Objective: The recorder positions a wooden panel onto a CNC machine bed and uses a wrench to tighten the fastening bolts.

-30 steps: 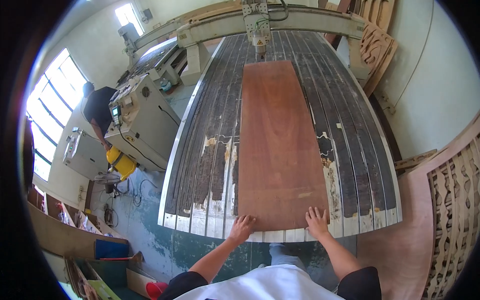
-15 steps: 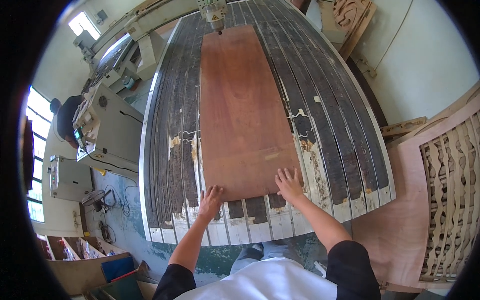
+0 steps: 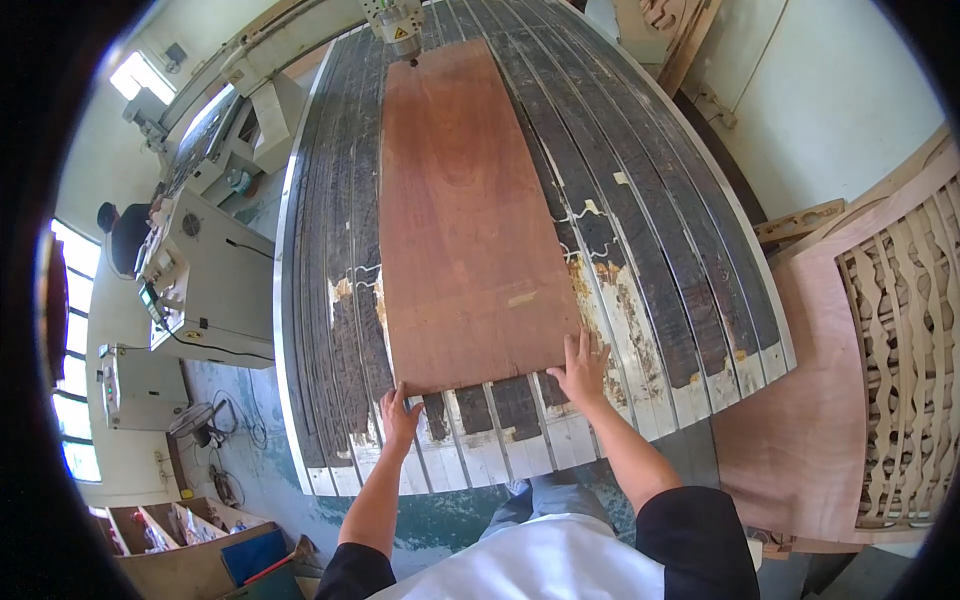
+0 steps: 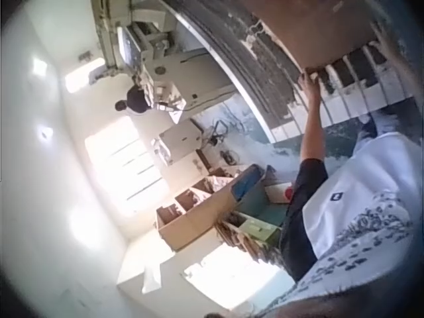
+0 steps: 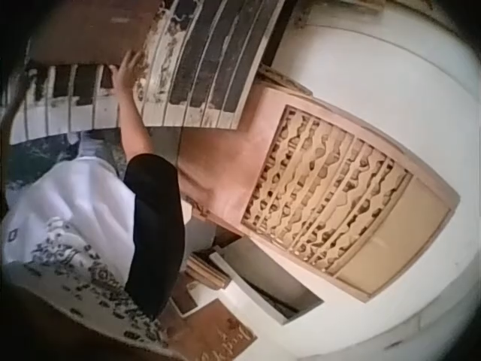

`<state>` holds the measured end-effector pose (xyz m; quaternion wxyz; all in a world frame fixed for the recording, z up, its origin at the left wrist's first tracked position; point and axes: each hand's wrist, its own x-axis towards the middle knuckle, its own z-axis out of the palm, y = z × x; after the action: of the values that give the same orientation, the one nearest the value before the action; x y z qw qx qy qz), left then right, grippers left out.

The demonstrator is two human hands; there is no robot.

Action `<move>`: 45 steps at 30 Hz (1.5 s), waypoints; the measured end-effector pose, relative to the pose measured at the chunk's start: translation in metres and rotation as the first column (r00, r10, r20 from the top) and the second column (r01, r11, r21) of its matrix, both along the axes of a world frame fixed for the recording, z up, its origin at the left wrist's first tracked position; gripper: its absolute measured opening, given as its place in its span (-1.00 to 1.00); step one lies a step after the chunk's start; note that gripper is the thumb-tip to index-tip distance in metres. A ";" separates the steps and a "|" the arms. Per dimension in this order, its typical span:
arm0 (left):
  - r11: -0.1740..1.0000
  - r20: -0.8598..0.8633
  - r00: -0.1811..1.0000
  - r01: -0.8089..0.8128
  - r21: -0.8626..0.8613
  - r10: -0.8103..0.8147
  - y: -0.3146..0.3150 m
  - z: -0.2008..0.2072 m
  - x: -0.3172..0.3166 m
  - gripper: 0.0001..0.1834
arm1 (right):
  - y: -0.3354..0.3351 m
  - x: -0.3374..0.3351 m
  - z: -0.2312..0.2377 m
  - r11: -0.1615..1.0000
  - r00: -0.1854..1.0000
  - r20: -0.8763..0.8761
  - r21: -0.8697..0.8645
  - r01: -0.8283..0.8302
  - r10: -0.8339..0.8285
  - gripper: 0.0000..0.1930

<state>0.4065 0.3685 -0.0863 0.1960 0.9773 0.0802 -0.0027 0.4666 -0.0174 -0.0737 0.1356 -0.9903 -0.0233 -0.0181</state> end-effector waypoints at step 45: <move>0.988 -0.428 0.892 -0.110 0.105 0.145 0.143 0.033 0.109 -0.11 | 0.106 0.061 0.017 0.969 0.898 -0.366 -0.118 0.218 -0.246 -0.24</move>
<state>0.5155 0.5113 -0.0531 0.1344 0.9516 0.1859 -0.2046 0.5281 0.0886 -0.0565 0.0975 -0.9752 0.1208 0.1577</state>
